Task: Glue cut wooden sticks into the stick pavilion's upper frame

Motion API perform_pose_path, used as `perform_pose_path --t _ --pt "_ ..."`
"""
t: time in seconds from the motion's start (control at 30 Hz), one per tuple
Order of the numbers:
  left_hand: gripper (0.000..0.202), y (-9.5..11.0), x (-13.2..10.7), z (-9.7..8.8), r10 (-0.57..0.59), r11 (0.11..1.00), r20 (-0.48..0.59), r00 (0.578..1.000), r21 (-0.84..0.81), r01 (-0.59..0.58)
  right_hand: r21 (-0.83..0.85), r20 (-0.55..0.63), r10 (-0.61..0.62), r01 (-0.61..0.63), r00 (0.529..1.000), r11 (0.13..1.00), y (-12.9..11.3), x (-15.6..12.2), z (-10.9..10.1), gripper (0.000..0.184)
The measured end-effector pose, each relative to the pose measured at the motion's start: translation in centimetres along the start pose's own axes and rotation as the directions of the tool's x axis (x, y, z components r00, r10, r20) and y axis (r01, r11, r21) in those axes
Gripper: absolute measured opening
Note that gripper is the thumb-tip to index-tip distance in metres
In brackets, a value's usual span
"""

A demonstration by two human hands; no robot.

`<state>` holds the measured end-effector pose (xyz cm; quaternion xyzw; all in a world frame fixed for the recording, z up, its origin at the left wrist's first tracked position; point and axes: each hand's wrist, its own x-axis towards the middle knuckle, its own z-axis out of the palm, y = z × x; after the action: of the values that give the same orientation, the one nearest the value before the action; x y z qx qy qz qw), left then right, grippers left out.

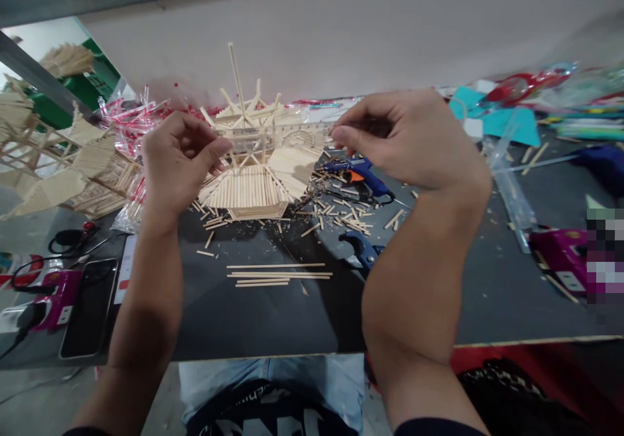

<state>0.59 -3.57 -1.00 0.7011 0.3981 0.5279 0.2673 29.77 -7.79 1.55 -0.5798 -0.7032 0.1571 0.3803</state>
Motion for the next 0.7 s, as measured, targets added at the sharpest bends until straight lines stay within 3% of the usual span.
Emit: perform_pose_path --t 0.3,0.47,0.6,0.7 --pt "0.038 -0.2 0.2 -0.3 0.068 0.997 0.01 0.998 0.021 -0.068 -0.009 0.008 0.006 -0.006 1.0 1.0 -0.2 0.0 0.1 0.025" --pt "0.04 1.7 -0.1 -1.2 0.046 0.999 0.067 0.997 -0.012 -0.046 -0.013 0.027 0.017 -0.017 0.999 1.0 -0.9 -0.9 -0.8 0.023" --pt "0.031 4.4 -1.1 -2.1 0.015 0.993 0.176 0.984 -0.121 0.007 -0.01 0.196 -0.06 0.063 0.979 0.998 -2.3 -2.1 -1.7 0.025" --pt "0.027 5.8 -2.0 -2.7 -0.036 0.981 0.289 0.957 -0.174 0.089 0.003 0.402 -0.103 0.111 0.91 0.994 -3.6 -3.0 -2.2 0.03"
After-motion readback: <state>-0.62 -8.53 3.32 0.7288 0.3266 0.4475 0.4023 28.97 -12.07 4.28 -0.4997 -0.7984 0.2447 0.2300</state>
